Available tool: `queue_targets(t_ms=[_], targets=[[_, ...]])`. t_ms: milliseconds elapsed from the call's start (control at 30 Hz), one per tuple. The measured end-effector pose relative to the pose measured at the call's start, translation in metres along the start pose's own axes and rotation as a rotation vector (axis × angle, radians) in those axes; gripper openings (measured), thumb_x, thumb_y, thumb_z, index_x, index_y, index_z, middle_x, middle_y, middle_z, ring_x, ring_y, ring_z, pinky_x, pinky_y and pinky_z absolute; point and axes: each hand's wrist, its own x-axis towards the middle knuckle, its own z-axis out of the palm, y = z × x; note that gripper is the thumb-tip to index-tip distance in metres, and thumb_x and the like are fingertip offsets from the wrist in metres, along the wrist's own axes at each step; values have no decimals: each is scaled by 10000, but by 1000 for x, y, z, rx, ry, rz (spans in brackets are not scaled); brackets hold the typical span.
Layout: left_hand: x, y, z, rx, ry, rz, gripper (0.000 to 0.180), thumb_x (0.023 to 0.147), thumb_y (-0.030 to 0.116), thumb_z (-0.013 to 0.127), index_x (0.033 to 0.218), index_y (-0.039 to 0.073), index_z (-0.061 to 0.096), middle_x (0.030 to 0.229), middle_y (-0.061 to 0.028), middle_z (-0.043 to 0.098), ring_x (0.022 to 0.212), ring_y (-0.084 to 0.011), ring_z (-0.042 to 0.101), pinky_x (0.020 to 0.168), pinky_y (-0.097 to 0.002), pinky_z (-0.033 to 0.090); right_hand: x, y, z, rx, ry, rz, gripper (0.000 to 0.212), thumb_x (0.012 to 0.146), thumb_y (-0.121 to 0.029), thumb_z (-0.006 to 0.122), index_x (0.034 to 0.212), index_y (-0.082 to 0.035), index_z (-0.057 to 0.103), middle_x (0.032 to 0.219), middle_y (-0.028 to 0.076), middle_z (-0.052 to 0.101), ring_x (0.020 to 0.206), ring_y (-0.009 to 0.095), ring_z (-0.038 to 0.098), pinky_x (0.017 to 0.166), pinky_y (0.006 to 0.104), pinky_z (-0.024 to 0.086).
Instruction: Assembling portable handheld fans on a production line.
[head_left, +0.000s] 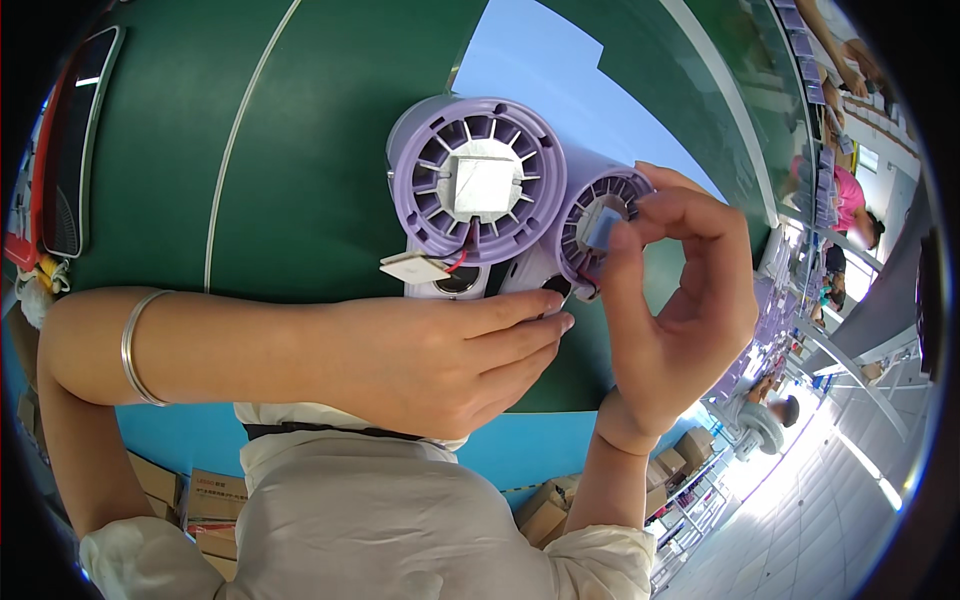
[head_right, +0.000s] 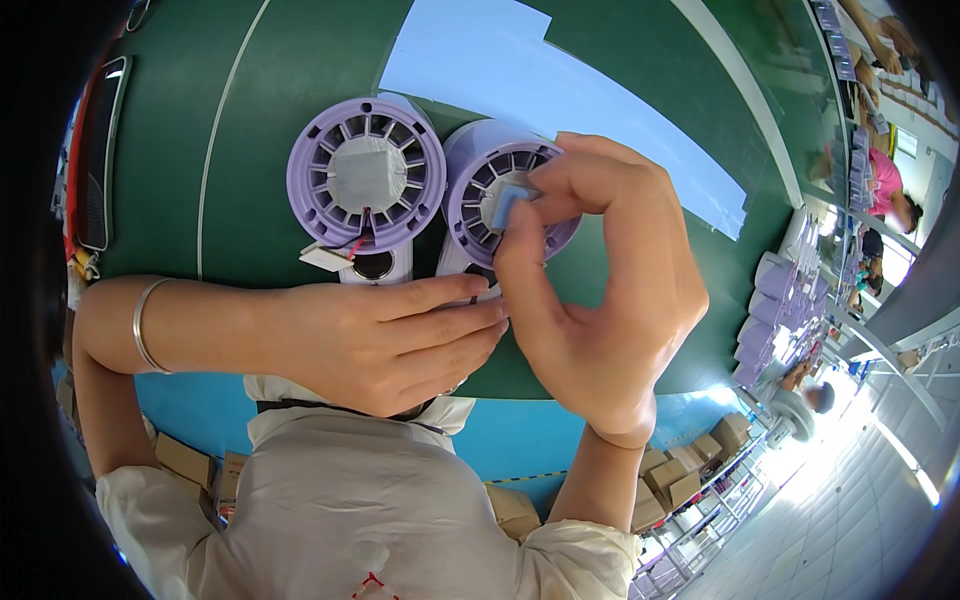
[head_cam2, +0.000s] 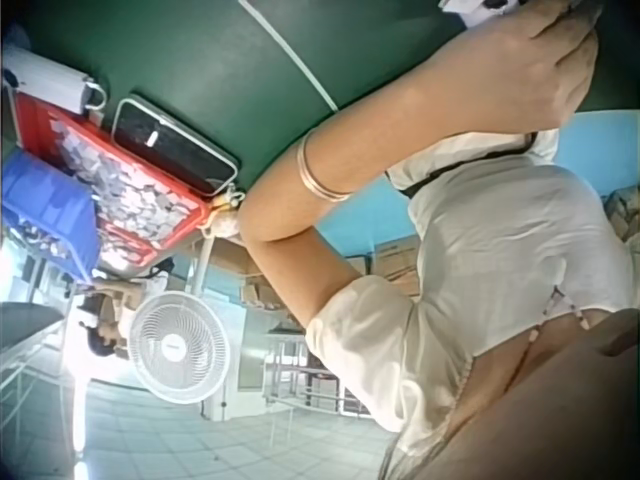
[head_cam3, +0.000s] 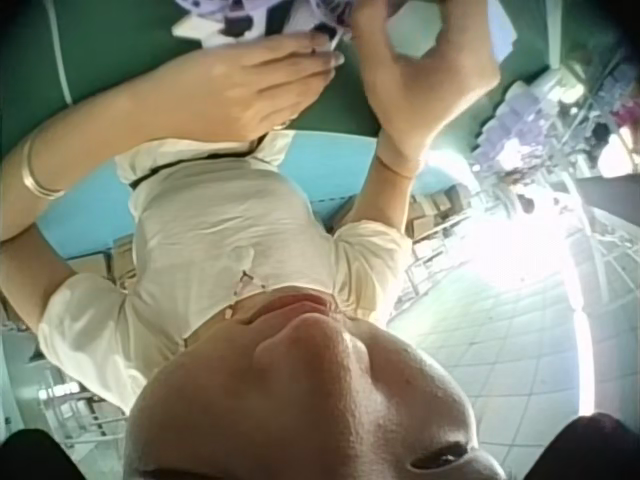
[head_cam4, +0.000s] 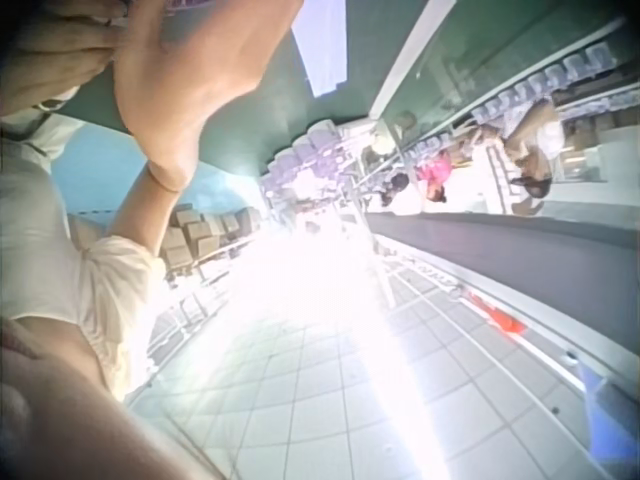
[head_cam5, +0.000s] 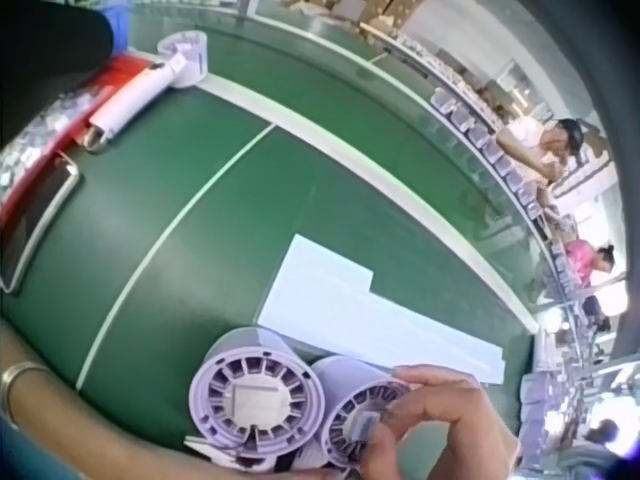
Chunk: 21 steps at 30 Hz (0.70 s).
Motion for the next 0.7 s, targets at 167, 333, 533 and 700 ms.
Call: queue_targets(t_ms=[167,333,533,700], targets=[[2,1,2,0,5,-11,304,848,203,614,1009,-26,733,1118,-138,706,1150,-257,651,1083,-409,485,1,0,-6,-125,-13,-38,299,773,79,730,1045,50,609,1100,141,665,861,136,592,908,294,474],[3,1,4,15,11,6,296,859,210,613,1006,-16,736,1121,-122,709,1160,-258,646,1092,-415,474,18,24,-21,122,-60,156,330,763,42,780,1055,26,629,1071,94,643,968,156,591,948,314,470],[1,0,1,33,-5,27,296,875,212,600,1013,-12,736,1123,-115,710,1178,-254,638,1108,-421,459,23,34,-24,544,-199,331,309,787,64,767,1065,25,638,1039,59,625,1007,147,586,975,316,471],[0,-1,-1,55,-3,24,305,869,211,591,1026,-5,737,1144,-113,706,1195,-257,629,1123,-429,439,30,38,-27,500,-80,384,177,893,-7,693,1056,35,636,1020,67,661,964,143,617,917,288,480]])
